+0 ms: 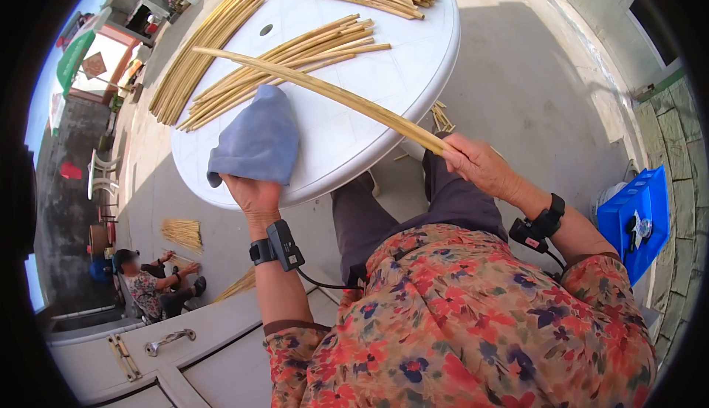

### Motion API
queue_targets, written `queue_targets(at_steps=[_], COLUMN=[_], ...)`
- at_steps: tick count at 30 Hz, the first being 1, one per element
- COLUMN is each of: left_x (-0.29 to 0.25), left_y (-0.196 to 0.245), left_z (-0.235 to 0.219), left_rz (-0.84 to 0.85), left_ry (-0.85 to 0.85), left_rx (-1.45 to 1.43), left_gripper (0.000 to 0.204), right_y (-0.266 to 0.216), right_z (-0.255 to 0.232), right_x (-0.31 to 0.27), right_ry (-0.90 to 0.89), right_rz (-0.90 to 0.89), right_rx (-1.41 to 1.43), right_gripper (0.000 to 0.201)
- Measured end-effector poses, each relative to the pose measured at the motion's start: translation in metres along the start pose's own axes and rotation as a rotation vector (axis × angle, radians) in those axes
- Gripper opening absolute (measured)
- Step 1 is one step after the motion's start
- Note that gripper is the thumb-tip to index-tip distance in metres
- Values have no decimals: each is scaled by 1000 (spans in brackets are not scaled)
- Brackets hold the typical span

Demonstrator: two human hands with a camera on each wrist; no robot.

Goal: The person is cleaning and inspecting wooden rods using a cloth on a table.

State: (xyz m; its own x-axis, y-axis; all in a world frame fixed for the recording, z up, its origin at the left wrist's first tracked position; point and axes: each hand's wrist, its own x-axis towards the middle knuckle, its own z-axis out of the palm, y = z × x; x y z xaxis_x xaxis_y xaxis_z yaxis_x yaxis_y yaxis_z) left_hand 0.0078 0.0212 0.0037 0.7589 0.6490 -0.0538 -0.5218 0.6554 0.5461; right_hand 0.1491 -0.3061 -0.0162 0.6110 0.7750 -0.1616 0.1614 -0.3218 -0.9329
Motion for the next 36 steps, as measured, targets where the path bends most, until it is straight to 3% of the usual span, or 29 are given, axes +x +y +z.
queue_targets(at_steps=[2, 4, 7, 18, 26, 29, 31, 32, 34, 36], left_x=[-6, -9, -15, -25, -25, -22, -20, -15, -5, -5], left_y=[-1, -2, -5, -6, -8, -10, -11, -12, -18, -29], left_z=[-3, -9, -6, -10, -20, -17, -17, -21, -39, -51], left_rz=[-30, -17, -29, -47, -15, 45, 21, 23, -79, -64], left_ry=[-13, 54, 25, 10, 37, -4, -166, -169, -168, -236], left_rx=[-3, 169, 179, -19, -61, -157, -332, -331, -452, -355], left_gripper=[52, 50, 51, 48, 48, 49, 44, 44, 38, 36], right_y=[-19, -39, -58, -62, -65, -70, -73, -76, -78, -78], right_z=[11, 21, 35, 64, 69, 72, 74, 75, 77, 80], right_x=[21, 35, 50, 74, 73, 77, 79, 80, 81, 84], right_ry=[-48, -137, -248, -362, -331, -336, -340, -341, -344, -380], right_rz=[-69, -75, -3, 64, 62, 64, 53, 43, 32, 21], right_rx=[60, 151, 229, 231, 215, 270, 280, 289, 299, 251], right_gripper=[23, 23, 24, 27, 28, 28, 28, 28, 28, 28])
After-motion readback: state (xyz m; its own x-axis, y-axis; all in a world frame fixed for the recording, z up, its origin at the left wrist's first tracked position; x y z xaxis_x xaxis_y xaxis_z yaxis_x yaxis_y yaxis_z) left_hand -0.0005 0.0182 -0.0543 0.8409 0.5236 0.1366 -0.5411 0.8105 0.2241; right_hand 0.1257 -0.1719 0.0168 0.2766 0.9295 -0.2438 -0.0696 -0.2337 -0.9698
